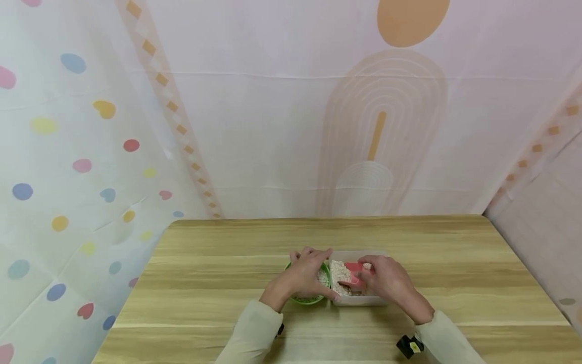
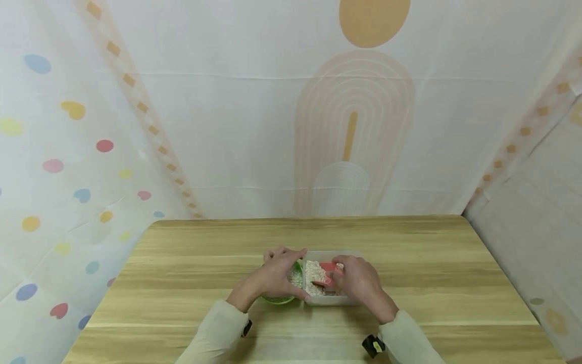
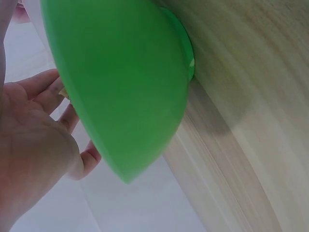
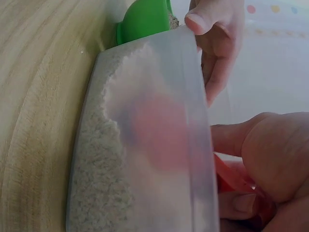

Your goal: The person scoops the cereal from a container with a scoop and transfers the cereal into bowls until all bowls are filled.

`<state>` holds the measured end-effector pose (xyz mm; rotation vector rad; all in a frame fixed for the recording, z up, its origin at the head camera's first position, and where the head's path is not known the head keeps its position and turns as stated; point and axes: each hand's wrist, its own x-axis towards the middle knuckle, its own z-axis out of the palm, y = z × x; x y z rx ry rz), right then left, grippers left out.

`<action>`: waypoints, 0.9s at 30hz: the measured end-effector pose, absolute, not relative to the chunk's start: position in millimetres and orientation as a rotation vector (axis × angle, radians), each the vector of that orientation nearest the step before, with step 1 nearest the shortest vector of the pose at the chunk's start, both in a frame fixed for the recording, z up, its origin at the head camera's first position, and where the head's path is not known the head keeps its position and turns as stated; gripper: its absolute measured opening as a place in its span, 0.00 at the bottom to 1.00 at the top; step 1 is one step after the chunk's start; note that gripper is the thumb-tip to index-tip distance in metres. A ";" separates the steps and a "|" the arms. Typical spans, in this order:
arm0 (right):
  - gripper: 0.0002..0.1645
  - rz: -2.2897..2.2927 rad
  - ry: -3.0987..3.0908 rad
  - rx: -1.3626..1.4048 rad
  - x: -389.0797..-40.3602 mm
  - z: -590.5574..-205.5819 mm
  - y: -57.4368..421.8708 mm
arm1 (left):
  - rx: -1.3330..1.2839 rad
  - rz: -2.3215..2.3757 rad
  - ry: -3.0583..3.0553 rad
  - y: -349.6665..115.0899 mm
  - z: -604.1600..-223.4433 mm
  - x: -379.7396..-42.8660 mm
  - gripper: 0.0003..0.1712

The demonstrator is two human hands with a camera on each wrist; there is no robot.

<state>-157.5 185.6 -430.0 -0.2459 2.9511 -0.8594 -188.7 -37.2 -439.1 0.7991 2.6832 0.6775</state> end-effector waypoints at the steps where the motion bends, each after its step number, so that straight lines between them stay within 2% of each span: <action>1: 0.20 -0.862 2.953 -0.266 -158.6 -430.9 186.1 | 0.796 0.680 2.684 -36.4 -439.1 -188.3 0.65; 16: 0.16 -0.838 3.061 -0.683 -175.0 -448.5 200.6 | 0.758 0.656 2.697 -33.7 -434.6 -188.2 0.64; 27: 0.17 -0.769 2.962 -0.872 -179.0 -438.4 218.4 | 0.729 0.691 2.672 -32.6 -434.5 -187.7 0.65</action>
